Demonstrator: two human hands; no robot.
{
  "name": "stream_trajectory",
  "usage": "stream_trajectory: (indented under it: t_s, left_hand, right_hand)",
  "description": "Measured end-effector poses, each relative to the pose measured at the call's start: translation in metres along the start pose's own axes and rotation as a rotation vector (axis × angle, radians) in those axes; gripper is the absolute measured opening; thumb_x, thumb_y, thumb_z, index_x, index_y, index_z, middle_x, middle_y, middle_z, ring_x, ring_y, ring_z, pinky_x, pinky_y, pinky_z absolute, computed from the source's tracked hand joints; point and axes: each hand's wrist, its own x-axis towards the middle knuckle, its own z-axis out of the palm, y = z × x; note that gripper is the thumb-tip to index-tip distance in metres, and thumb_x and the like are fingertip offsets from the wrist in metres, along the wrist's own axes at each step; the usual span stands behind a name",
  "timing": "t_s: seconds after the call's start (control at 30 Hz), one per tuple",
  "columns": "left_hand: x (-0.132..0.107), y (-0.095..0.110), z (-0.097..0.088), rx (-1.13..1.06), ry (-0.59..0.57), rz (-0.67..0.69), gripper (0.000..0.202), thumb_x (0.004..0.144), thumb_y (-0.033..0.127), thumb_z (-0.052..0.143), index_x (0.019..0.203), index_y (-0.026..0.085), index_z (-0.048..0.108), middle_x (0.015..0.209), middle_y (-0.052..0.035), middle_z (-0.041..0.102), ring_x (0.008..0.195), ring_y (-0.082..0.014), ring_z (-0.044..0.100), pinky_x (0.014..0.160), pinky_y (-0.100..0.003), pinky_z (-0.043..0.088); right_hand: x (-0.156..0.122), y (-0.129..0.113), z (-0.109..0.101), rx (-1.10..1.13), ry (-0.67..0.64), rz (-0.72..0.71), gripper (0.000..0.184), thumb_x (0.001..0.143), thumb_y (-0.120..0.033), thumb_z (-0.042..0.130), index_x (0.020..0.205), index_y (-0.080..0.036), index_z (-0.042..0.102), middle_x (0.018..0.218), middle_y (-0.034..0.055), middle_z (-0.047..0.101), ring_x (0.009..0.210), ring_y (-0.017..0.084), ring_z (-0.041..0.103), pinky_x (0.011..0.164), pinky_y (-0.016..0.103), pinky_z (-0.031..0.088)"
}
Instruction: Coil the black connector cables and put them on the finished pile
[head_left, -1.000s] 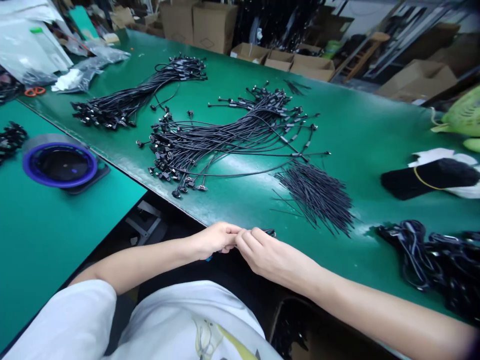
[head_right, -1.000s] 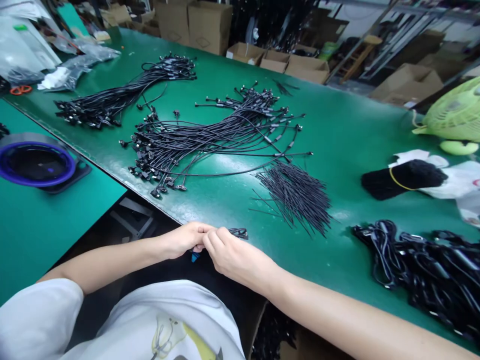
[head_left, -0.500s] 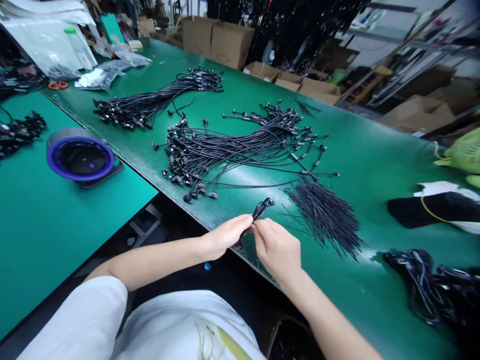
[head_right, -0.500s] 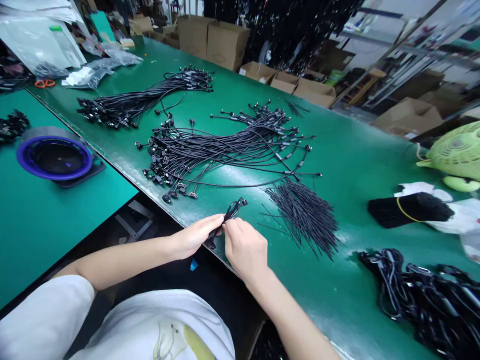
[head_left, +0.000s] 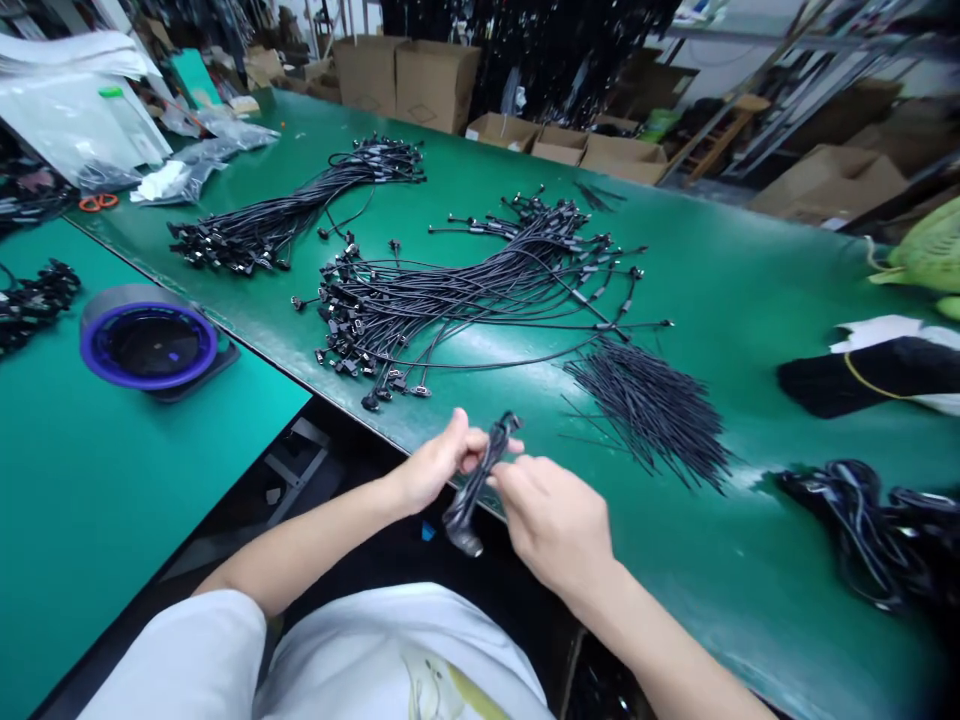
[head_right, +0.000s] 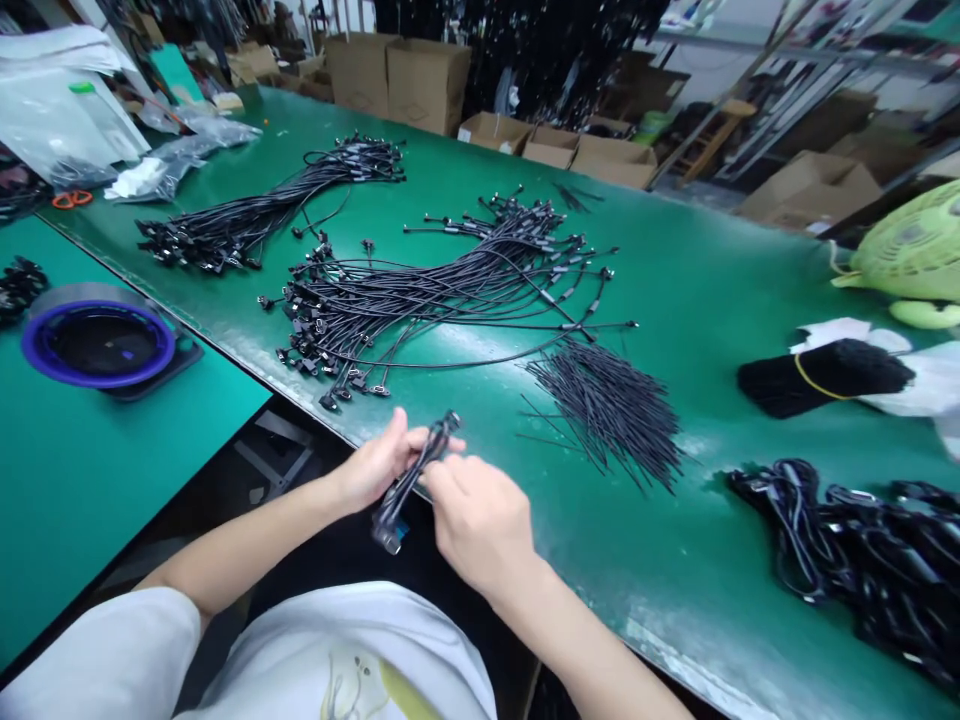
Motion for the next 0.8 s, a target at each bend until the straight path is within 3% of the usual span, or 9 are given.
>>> stream_trajectory:
  t_s: [0.13,0.23,0.33,0.4,0.5,0.6,0.7,0.77,0.8]
  left_hand:
    - [-0.012,0.022,-0.006,0.060,0.072,0.109,0.067,0.096,0.060,0.030,0.075,0.018,0.078,0.078,-0.0059,0.055,0.074,-0.0164,0.048,0.073,-0.029,0.039]
    - [-0.021,0.019,0.000,0.170,0.059,0.067,0.053,0.093,0.053,0.049,0.063,0.017,0.072,0.073,-0.0041,0.054,0.073,-0.0158,0.049,0.078,-0.029,0.041]
    - [-0.020,-0.001,0.009,0.084,0.226,0.009,0.035,0.088,0.051,0.058,0.080,0.018,0.068,0.080,-0.0019,0.057,0.080,-0.0156,0.052,0.082,-0.027,0.042]
    - [-0.016,-0.012,0.013,-0.009,0.213,-0.009,0.035,0.089,0.050,0.057,0.104,0.020,0.065,0.098,-0.0038,0.062,0.096,-0.0171,0.055,0.092,-0.029,0.042]
    - [-0.012,-0.018,0.016,-0.083,0.056,0.004,0.039,0.093,0.047,0.051,0.119,0.020,0.063,0.120,-0.0085,0.062,0.118,-0.0212,0.052,0.106,-0.034,0.036]
    - [-0.011,-0.019,0.020,-0.079,0.100,0.047,0.034,0.093,0.042,0.055,0.115,0.020,0.066,0.119,-0.0088,0.065,0.116,-0.0220,0.055,0.106,-0.035,0.037]
    - [-0.010,-0.015,0.026,-0.145,0.153,0.051,0.028,0.091,0.041,0.060,0.108,0.019,0.067,0.099,-0.0058,0.068,0.093,-0.0169,0.061,0.095,-0.032,0.044]
    - [-0.006,-0.009,0.028,-0.268,0.194,0.023,0.026,0.089,0.040,0.062,0.106,0.020,0.065,0.079,0.0003,0.064,0.068,-0.0103,0.057,0.079,-0.026,0.048]
    - [-0.002,-0.005,0.029,-0.338,0.224,0.006,0.024,0.090,0.039,0.062,0.105,0.020,0.064,0.070,0.0038,0.058,0.056,-0.0067,0.050,0.068,-0.023,0.047]
  right_hand:
    - [-0.003,-0.004,0.011,0.014,-0.028,0.033,0.031,0.097,-0.017,0.043,0.070,-0.019,0.057,0.061,0.0006,0.054,0.060,0.014,0.043,0.060,0.027,0.030]
    - [-0.003,0.008,0.011,-0.065,0.016,0.161,0.028,0.098,-0.021,0.045,0.074,-0.018,0.059,0.063,0.0009,0.055,0.063,0.014,0.044,0.062,0.027,0.029]
    - [-0.003,0.010,0.011,-0.114,0.029,0.160,0.029,0.098,-0.022,0.045,0.071,-0.019,0.057,0.061,0.0008,0.054,0.062,0.015,0.043,0.062,0.028,0.029]
    - [-0.005,0.006,0.013,-0.043,0.028,0.148,0.030,0.098,-0.021,0.044,0.072,-0.019,0.057,0.064,0.0014,0.056,0.063,0.014,0.044,0.063,0.028,0.031]
    - [-0.009,0.001,0.020,0.265,-0.001,0.279,0.030,0.098,-0.024,0.041,0.074,-0.019,0.058,0.075,0.0036,0.063,0.069,0.014,0.050,0.068,0.026,0.035]
    - [-0.013,0.002,0.027,0.821,-0.124,0.617,0.036,0.096,-0.041,0.045,0.069,-0.018,0.054,0.067,0.0009,0.056,0.060,0.012,0.046,0.060,0.025,0.035]
    - [-0.019,0.010,0.030,1.404,-0.348,0.868,0.050,0.089,-0.061,0.046,0.062,-0.019,0.049,0.049,-0.0075,0.029,0.044,0.008,0.021,0.045,0.023,0.022]
    - [-0.024,0.018,0.027,1.504,-0.453,0.866,0.053,0.086,-0.063,0.050,0.059,-0.018,0.050,0.047,-0.0088,0.023,0.044,0.007,0.018,0.044,0.023,0.020]
    - [-0.026,0.021,0.024,1.452,-0.448,0.854,0.052,0.086,-0.061,0.052,0.060,-0.017,0.053,0.048,-0.0077,0.028,0.045,0.007,0.023,0.046,0.022,0.023]
